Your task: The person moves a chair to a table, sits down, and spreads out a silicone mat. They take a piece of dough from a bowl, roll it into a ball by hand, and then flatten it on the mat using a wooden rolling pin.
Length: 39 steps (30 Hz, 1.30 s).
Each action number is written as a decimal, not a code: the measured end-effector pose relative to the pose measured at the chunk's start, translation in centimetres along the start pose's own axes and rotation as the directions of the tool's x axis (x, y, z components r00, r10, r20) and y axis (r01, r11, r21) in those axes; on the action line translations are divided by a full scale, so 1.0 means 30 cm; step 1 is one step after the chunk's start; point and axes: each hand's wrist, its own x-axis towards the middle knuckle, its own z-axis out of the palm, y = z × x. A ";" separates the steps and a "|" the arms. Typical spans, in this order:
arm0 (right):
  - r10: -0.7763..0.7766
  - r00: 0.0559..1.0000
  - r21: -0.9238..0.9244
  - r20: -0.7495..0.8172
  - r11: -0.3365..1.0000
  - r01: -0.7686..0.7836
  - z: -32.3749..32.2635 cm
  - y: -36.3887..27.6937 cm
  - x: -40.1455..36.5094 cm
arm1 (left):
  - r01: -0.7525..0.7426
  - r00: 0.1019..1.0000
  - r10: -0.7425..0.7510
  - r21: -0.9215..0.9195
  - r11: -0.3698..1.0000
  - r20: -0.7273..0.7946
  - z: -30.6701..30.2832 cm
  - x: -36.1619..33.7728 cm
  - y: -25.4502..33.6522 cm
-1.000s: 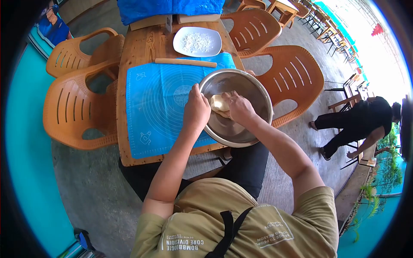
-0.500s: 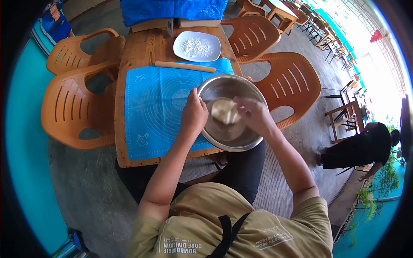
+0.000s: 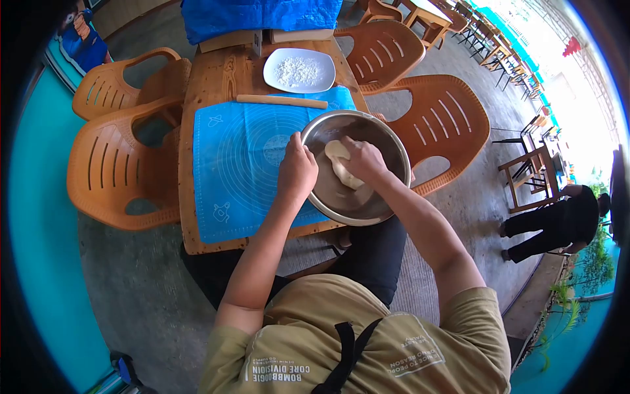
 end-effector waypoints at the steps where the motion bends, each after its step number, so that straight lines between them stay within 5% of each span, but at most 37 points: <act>1: -0.003 1.000 -0.009 0.001 1.000 0.003 -0.025 0.000 -0.006 | -0.004 1.000 0.004 0.001 1.000 -0.008 0.005 -0.001 -0.006; 4: 0.202 0.974 0.268 -0.104 0.949 -0.168 -0.125 -0.047 -0.043 | 0.023 1.000 -0.023 -0.013 1.000 0.009 -0.018 -0.002 0.013; 8: 0.063 0.976 0.456 -0.211 0.889 0.041 -0.203 -0.084 -0.138 | 0.046 0.998 -0.045 -0.012 0.999 0.045 -0.029 -0.006 0.022; 10: -0.301 0.948 -0.138 -0.099 0.948 0.287 -0.178 -0.063 -0.209 | 0.038 0.999 -0.037 -0.015 0.999 0.037 -0.025 -0.003 0.017; 11: -0.298 0.950 -0.138 -0.095 0.949 0.283 -0.177 -0.037 -0.198 | 0.030 0.999 -0.030 -0.016 0.999 0.028 -0.021 -0.006 0.015; 13: 0.022 0.997 0.058 0.079 0.998 -0.027 -0.214 -0.017 -0.127 | 0.043 0.998 -0.042 -0.021 0.999 0.038 -0.026 -0.005 0.023; 15: 0.110 0.991 0.118 0.073 0.986 -0.118 -0.203 -0.066 -0.112 | 0.051 0.997 -0.050 -0.015 0.999 0.053 -0.028 -0.007 0.021; 17: 0.319 0.895 0.133 0.311 0.918 -0.373 -0.157 -0.142 -0.105 | 0.036 0.999 -0.036 0.002 0.999 0.026 -0.019 -0.003 0.019; 18: 0.214 0.940 -0.079 0.266 0.977 -0.200 -0.066 -0.148 -0.127 | 0.034 0.999 -0.034 0.005 0.999 0.028 -0.015 -0.001 0.017; 21: 0.153 0.913 -0.222 0.379 0.973 -0.071 -0.038 -0.165 -0.081 | 0.022 1.000 -0.022 0.005 1.000 0.010 -0.015 -0.005 0.012; 22: -0.002 0.963 -0.258 0.269 0.963 0.074 -0.011 -0.123 -0.091 | 0.049 0.998 -0.048 -0.006 0.999 0.037 -0.027 -0.003 0.024; 23: 0.003 0.964 -0.256 0.267 0.964 0.068 0.014 -0.080 -0.085 | 0.071 0.995 -0.069 -0.018 0.997 0.069 -0.034 -0.004 0.034; 25: -0.105 0.974 -0.112 0.200 0.985 0.129 -0.013 -0.050 -0.033 | 0.069 0.996 -0.067 -0.027 0.997 0.057 -0.029 -0.005 0.031; 26: 0.032 0.982 -0.046 0.186 0.999 -0.024 -0.024 -0.040 -0.022 | 0.077 0.996 -0.075 -0.040 0.996 0.042 -0.023 -0.006 0.027; 27: 0.030 0.983 -0.055 0.182 0.998 -0.021 -0.034 -0.025 -0.021 | 0.073 0.997 -0.071 -0.047 0.996 0.037 -0.014 -0.006 0.020; 29: 0.176 0.977 0.327 0.120 0.922 -0.206 -0.055 0.018 -0.022 | -0.006 1.000 0.006 0.000 1.000 -0.026 0.002 -0.006 -0.004; 31: 0.272 0.962 0.473 0.015 0.846 -0.246 -0.091 0.016 -0.033 | 0.059 0.998 -0.058 -0.026 0.998 0.024 -0.039 -0.007 0.036; 34: 0.334 0.942 0.510 0.039 0.804 -0.307 -0.157 0.000 -0.103 | 0.109 0.991 -0.105 -0.053 0.993 0.079 -0.047 -0.012 0.041; 36: -0.179 0.970 0.043 -0.166 0.981 0.188 -0.158 -0.007 -0.174 | 0.101 0.993 -0.096 -0.062 0.993 0.073 -0.036 -0.007 0.033; 37: -0.174 0.971 0.046 -0.163 0.982 0.184 -0.170 0.000 -0.171 | 0.083 0.996 -0.079 -0.066 0.994 0.049 -0.026 -0.008 0.024; 39: -0.031 0.991 0.350 0.129 0.937 -0.016 -0.207 0.025 -0.126 | 0.067 0.998 -0.065 -0.069 0.995 0.027 -0.020 -0.006 0.019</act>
